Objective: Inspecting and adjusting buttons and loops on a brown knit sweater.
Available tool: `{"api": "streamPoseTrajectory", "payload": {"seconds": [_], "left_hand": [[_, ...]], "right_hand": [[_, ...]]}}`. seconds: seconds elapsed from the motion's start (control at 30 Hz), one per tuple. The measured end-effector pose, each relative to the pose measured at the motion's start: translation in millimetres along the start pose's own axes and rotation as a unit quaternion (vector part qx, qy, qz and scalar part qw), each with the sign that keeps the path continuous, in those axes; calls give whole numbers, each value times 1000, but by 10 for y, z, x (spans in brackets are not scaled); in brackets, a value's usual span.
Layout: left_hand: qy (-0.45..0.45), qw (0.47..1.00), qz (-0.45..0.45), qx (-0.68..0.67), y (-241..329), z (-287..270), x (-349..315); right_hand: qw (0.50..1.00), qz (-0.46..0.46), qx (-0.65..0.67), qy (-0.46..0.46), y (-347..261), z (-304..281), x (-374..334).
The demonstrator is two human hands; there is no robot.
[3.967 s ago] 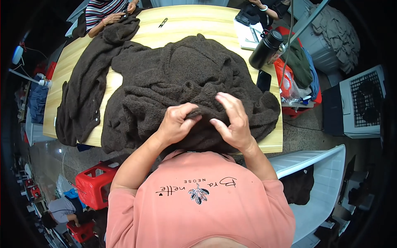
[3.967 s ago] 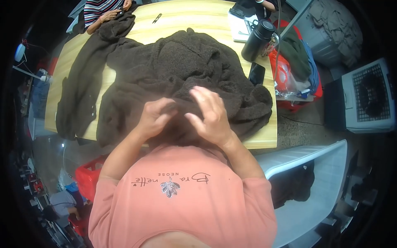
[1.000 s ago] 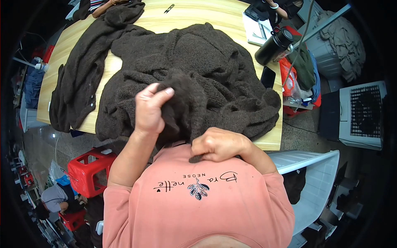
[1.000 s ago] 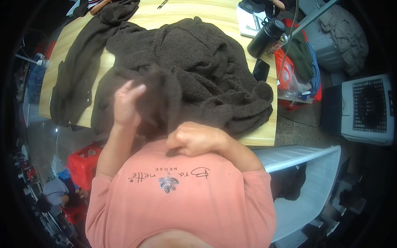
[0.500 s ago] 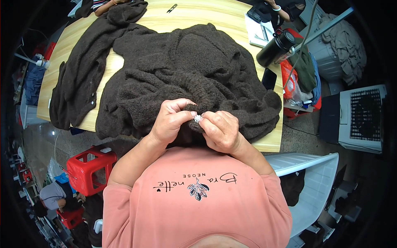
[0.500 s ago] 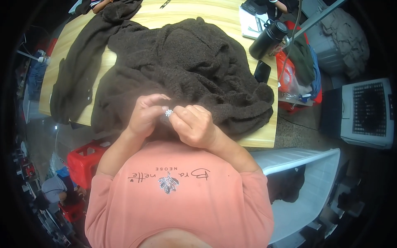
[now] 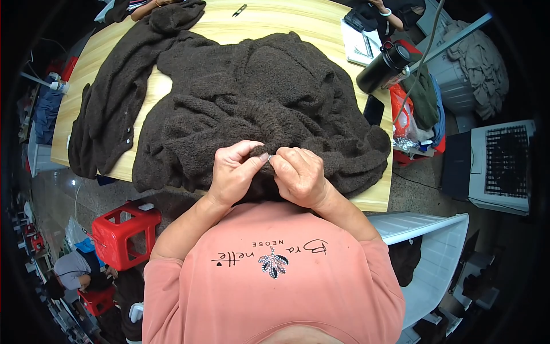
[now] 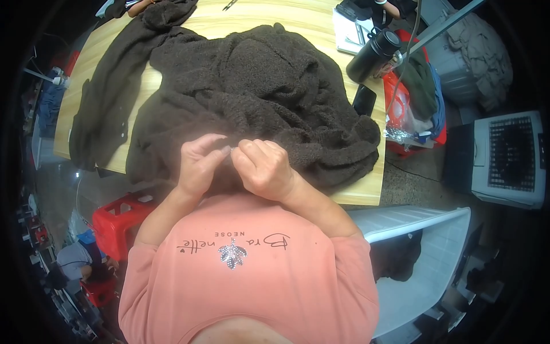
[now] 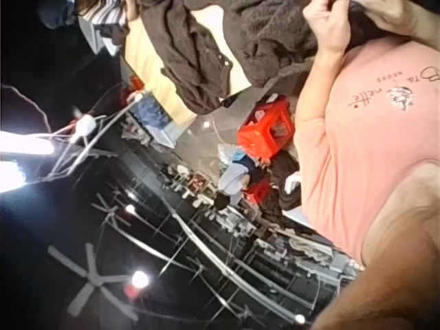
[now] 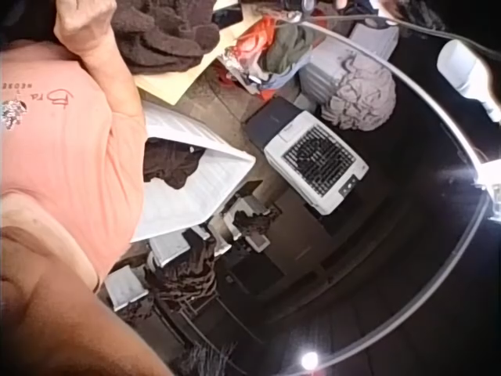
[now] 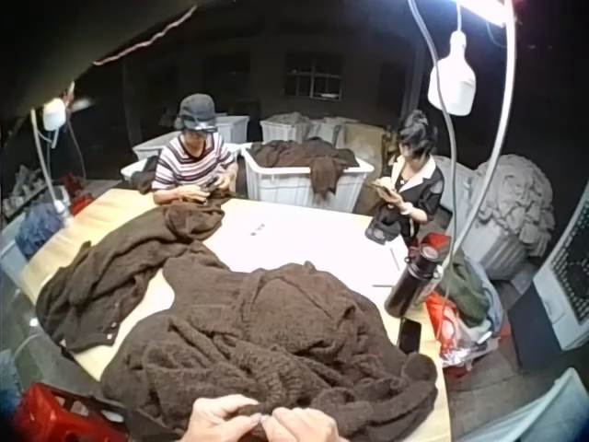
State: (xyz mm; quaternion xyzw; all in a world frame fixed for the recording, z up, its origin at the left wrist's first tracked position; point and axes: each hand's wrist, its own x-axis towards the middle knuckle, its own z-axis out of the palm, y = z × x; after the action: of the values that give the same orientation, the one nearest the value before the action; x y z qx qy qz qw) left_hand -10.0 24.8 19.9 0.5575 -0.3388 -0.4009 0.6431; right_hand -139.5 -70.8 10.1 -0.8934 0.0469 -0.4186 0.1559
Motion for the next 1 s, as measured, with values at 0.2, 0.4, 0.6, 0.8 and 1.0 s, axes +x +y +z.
{"api": "streamPoseTrajectory", "payload": {"seconds": [0.2,0.4,0.6,0.8,1.0], "left_hand": [[12,940,229,251,40,-6,-28],[12,891,333,307,-6,-41,-14],[-9,817,427,387,-53,-92,17],[39,767,470,435,-118,-71,-26],[85,874,339,338,-151,-4,-31]], "right_hand": [[990,54,133,-16,60,12,84],[951,180,231,-98,112,-31,74],[951,197,192,-140,76,13,30],[977,165,126,-38,-21,140,11],[988,120,100,21,27,178,35]]}}
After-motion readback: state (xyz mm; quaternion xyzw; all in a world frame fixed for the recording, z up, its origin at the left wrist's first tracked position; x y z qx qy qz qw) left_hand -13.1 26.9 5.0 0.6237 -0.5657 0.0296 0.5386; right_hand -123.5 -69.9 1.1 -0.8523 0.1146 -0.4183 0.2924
